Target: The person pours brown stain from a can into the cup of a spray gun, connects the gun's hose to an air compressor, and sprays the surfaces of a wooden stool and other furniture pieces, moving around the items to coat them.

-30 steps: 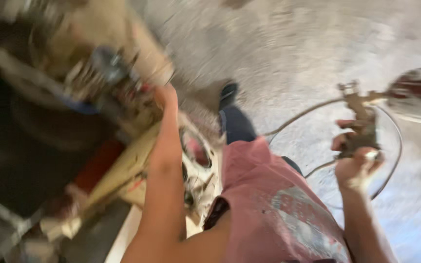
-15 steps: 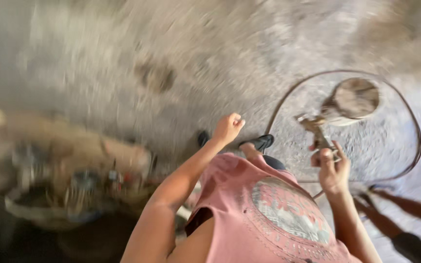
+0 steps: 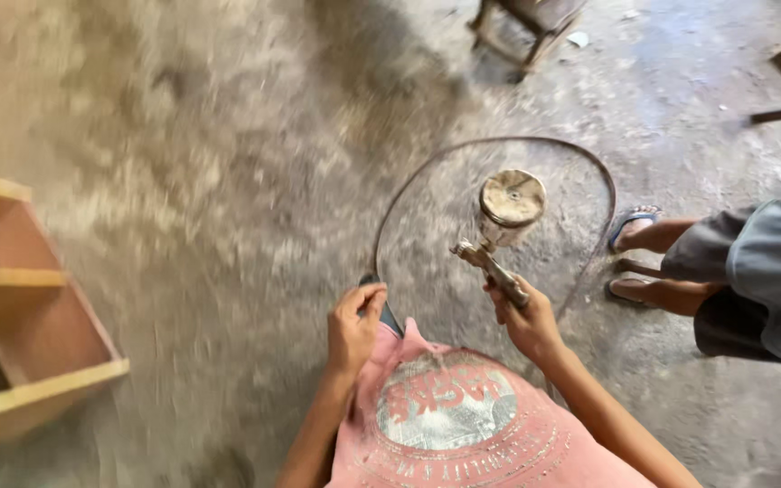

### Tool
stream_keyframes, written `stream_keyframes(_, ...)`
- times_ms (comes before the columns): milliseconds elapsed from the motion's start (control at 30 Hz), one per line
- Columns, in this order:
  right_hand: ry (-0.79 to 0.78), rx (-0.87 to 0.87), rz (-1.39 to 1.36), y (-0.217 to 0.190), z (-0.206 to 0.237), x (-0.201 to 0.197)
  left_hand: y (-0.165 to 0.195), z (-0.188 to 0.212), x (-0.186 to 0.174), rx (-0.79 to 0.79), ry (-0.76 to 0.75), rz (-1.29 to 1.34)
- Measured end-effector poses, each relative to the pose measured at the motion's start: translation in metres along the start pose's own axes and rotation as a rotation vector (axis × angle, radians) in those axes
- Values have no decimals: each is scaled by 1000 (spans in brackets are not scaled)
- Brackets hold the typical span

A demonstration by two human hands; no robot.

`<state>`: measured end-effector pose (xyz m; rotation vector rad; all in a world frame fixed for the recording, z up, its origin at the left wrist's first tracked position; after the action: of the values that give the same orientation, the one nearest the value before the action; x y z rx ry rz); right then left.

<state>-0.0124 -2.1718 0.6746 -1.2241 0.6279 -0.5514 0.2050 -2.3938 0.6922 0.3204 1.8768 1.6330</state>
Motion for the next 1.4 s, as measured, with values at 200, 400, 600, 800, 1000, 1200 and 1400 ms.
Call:
stream_keyframes(200,361,-114,7,-35,-146,-67,-23,-223,70,-95,-135,-178)
stream_keyframes(400,740,39,-17,-89,-231,-182,60,-430,227,157,-452,-199)
stream_keyframes(600,934,14,-68,-81,-295,-311,157,-505,449,316,-889,148)
stream_keyframes(800,934,29,-128,-67,-408,-484,262,-531,673,558,-973,72)
stream_keyframes(1000,880,-84,-141,-133,-535,-630,400,-595,802,637,-1083,145)
stream_keyframes(1200,987,-104,-8,-127,-679,-768,469,-687,970,1124,-992,243)
stream_keyframes(1400,1035,65,285,-137,-826,-929,538,-806,1169,1346,-1203,172)
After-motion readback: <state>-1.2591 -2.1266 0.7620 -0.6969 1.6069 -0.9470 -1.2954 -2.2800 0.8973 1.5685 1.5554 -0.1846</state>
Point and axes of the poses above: each hand's wrist, its own z-axis away from the middle knuckle, its own x-axis out of the palm, y = z × x, the point moved 6 cm from there along -z, towards the middle knuckle, and after that the axes turned 3 degrees about -x, right-handed, at the moved point
